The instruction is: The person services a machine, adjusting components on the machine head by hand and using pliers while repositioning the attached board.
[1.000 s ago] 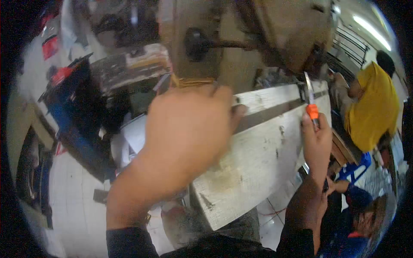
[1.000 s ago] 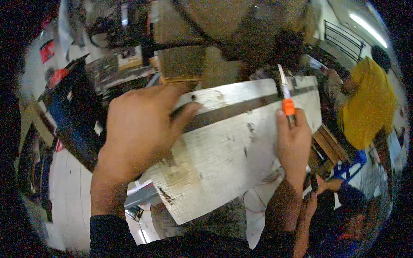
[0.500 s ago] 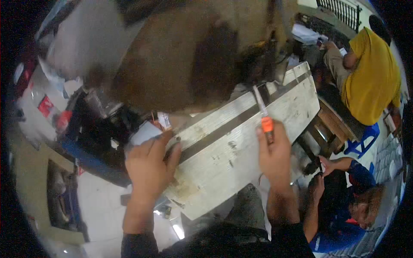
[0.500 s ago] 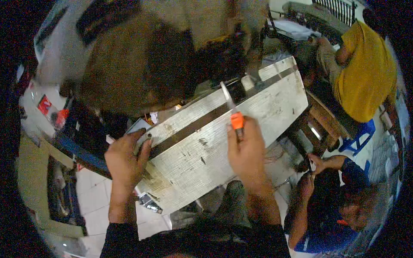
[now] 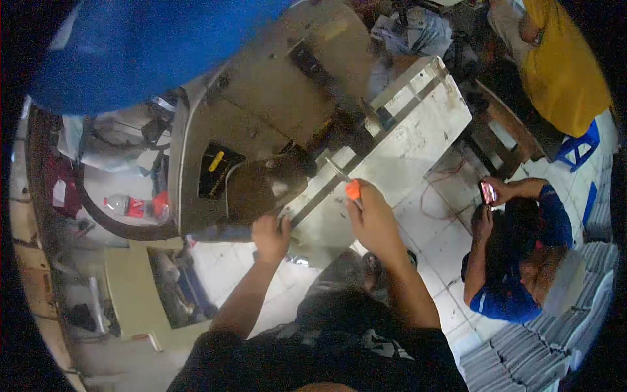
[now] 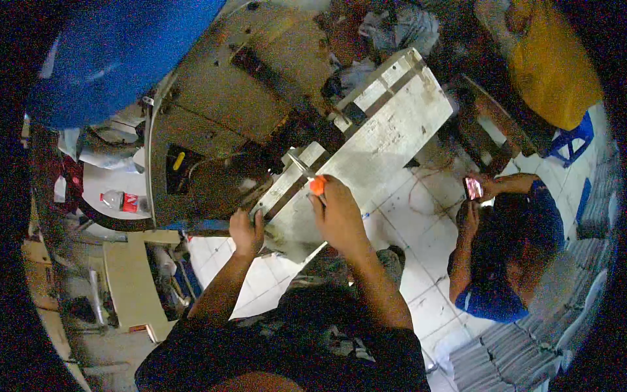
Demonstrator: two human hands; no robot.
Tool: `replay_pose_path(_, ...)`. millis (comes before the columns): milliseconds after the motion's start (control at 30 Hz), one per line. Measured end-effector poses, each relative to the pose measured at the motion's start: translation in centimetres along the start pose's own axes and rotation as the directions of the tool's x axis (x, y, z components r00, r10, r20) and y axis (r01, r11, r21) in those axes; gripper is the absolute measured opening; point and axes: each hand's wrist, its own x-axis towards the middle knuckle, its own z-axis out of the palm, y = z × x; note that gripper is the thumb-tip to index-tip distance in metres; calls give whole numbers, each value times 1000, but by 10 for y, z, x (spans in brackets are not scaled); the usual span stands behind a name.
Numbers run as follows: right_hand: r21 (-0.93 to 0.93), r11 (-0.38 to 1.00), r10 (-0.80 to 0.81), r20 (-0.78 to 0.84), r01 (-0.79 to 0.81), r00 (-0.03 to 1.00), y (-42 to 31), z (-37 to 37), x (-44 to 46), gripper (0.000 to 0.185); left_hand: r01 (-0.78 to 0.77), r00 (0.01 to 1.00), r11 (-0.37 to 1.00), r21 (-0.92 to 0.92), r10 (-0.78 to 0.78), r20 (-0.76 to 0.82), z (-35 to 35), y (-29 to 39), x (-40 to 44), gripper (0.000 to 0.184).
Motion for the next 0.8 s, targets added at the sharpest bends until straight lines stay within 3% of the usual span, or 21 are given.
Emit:
replay_pose_path(167, -74, 996, -45, 29, 47, 999, -5, 6, 12, 34, -18, 997, 1000, 0, 18, 79, 4, -7, 2, 24)
replay_pose_path(267, -83, 996, 35, 85, -28, 996, -11, 3, 13, 31, -47, 997, 999, 2, 46, 61, 7, -12, 1, 24)
replay_pose_path(333, -86, 982, 177, 103, -169, 979, -15, 6, 10, 29, -95, 994, 995, -6, 95, 61, 6, -14, -3, 25)
replay_pose_path(433, -27, 953, 304, 21, -303, 953, -15, 15, 6, 29, -136, 990, 991, 1, 136, 21, 6, -11, 1, 24)
replay_pose_path(533, -93, 921, 385, 49, -379, 922, -3, 22, 0, 29, -147, 988, 989, -8, 147, 35, 4, -8, 4, 27)
replay_pose_path(600, -83, 920, 388, 61, -382, 920, -1, 23, -5, 28, -71, 997, 995, -67, 73, 28, 5, -8, 3, 28)
replay_pose_path(667, -69, 957, 285, 36, -282, 958, 0, 14, -4, 29, -109, 994, 990, -91, 111, 18, 3, -2, 9, 28)
replay_pose_path(700, -108, 987, 112, -34, -115, 993, 1, 13, -4, 31, -115, 993, 990, -78, 117, 26, 5, -6, 7, 27)
replay_pose_path(800, -155, 988, -9, -19, 6, 1000, -5, -1, 4, 33, -11, 997, 1000, 2, 10, 73, 5, -2, 2, 23)
